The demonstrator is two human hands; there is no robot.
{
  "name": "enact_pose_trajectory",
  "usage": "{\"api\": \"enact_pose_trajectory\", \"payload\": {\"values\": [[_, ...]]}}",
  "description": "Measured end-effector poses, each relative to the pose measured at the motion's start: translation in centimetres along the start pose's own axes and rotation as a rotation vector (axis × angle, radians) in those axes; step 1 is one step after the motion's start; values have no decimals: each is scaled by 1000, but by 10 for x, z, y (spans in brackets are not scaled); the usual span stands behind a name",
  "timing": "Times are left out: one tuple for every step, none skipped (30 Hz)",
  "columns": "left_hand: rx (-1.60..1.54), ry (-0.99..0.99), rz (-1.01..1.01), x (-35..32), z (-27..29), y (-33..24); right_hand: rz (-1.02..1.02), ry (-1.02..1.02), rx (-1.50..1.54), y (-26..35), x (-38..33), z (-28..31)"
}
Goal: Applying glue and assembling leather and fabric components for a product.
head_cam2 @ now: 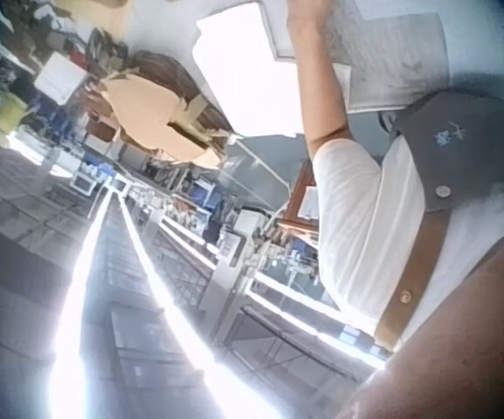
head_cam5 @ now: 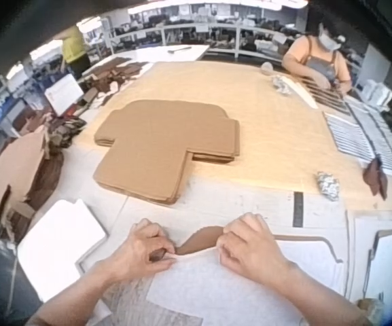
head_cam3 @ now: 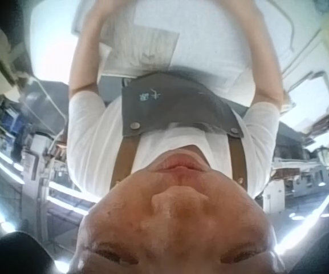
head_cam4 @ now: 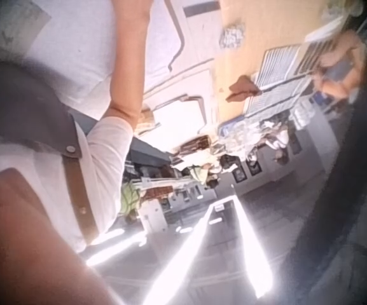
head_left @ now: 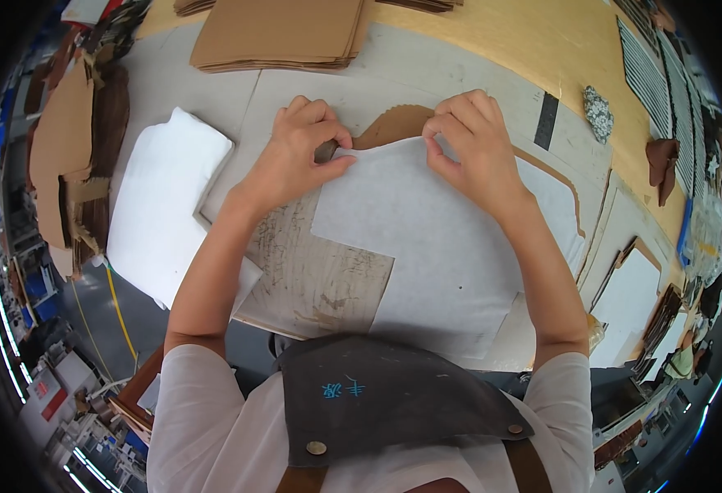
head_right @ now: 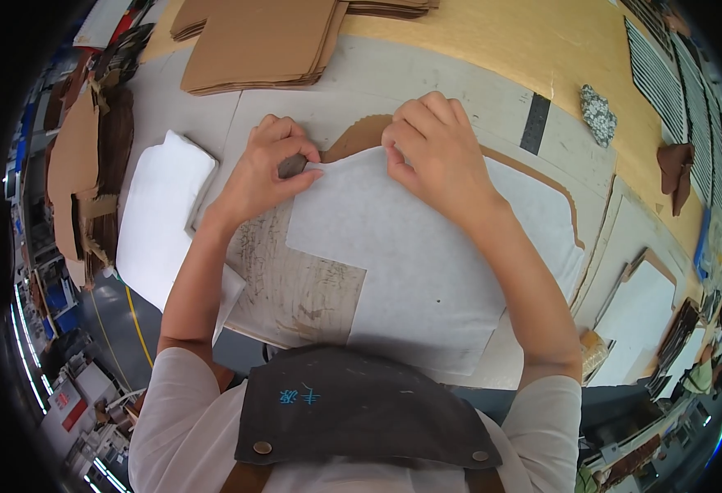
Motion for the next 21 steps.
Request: {"api": "enact_pose_trajectory", "payload": {"values": [[15,11,-2,-1,0,1,-4,-1,2,-1,1,-1],[32,21,-3,-1,0,1,-7,-3,5,-3,3,-2],[32,20,-1,-2,0,2,-6,-2,6,-4,4,-4],[18,21,6,-2,0,3,-14,5,0,-5,5,-6],[4,22,11,-2,0,4,-22,11,-9,-6,6,-7],[3,21,12,-1,0,5,-21,12,-9,-7,7,-8],[-6,18,22,-1,0,7,-25,6,-13,-9,8,-10],[-14,16,33,-1,0,8,-29,0,-16,-10,9,-11],[-14,16,34,-2,0,9,-28,0,-15,-11,10,-12],[-19,7,41,-2,1,10,-45,13,-22,-13,11,-14],[-24,-1,48,-3,2,10,-62,26,-29,-15,12,-16],[-22,-1,50,-3,3,10,-61,26,-27,-15,12,-18],[-59,-26,122,-5,5,14,-66,26,-36,-15,13,-19],[-97,-51,192,-7,7,18,-72,27,-46,-16,13,-20],[-97,-51,193,-8,7,18,-72,27,-45,-17,13,-21],[-108,-116,266,-11,11,23,-76,31,-47,-18,13,-22],[-118,-182,339,-15,15,28,-80,34,-48,-19,13,-23],[-118,-182,339,-17,14,26,-79,34,-48,-19,13,-24],[-108,-168,309,-17,12,23,-79,30,-52,-19,14,-24],[-96,-156,279,-18,11,20,-76,26,-55,-19,14,-24],[-95,-158,281,-18,9,20,-73,27,-53,-19,15,-25]]}}
Point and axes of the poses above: each hand's wrist, its own x-axis towards the middle knuckle, its own z-axis out of the back of the hand, y = z × x, the point moved 7 cm from there along x, towards the middle knuckle, and after that the axes turned 6 degrees about x, right-handed, at the moved point
